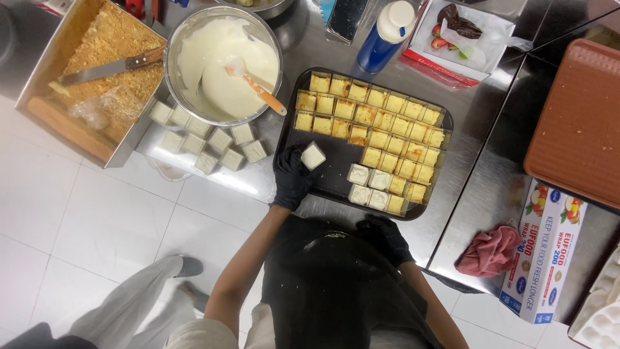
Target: The person is preparing small square cake desserts by filling a tray and small plastic containers with white cream using a spatula.
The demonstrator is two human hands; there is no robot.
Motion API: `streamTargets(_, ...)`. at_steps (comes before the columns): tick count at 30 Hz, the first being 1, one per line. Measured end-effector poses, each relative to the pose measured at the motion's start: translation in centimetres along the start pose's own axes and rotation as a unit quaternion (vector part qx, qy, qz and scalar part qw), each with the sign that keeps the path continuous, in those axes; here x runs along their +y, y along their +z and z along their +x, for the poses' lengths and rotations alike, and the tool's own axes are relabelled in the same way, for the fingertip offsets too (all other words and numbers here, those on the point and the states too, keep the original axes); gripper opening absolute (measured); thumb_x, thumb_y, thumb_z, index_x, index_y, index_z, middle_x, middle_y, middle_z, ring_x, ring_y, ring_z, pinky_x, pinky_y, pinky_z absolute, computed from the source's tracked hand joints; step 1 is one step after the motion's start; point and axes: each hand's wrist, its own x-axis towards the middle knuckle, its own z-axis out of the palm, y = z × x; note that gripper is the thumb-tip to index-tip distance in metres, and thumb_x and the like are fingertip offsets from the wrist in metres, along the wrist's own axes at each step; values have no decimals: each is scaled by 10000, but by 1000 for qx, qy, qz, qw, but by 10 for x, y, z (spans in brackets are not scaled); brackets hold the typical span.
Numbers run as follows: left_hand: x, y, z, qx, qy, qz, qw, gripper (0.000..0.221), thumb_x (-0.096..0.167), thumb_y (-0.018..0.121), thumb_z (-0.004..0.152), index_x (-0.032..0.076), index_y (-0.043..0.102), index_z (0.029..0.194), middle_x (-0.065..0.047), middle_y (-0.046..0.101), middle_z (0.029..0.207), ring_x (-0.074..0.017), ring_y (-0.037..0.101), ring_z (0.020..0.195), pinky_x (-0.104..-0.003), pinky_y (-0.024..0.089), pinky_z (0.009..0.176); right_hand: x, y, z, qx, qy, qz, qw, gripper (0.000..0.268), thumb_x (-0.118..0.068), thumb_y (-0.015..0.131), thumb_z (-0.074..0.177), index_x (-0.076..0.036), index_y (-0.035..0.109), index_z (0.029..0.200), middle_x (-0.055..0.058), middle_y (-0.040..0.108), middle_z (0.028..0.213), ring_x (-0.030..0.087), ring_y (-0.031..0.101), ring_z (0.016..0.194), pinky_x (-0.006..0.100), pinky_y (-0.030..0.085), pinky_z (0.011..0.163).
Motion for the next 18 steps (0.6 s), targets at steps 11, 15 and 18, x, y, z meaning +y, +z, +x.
streamTargets(11,2,10,3,-28,-40,43,998,669,418,880,704,76,632,1223,-138,655,1118,-353,628,1029,-474,506,894,9,7,0,50,-83,-59,994,363,-323,649,907,-160,707,1226,101,682,1292,304,643,1156,430,503,986)
streamTargets(15,3,14,5,-69,-50,85,993,661,403,887,650,92,660,1187,-132,666,1068,-352,629,986,-488,501,864,20,22,2,36,-54,-38,997,342,-316,632,929,-173,714,1228,82,684,1297,287,647,1141,412,509,982)
streamTargets(18,20,-6,6,-47,-32,56,997,622,364,893,697,74,654,1193,-135,658,1075,-349,622,995,-477,506,878,7,7,-4,37,-10,70,997,330,-331,632,946,-182,712,1229,29,725,1255,220,679,1143,362,539,1005)
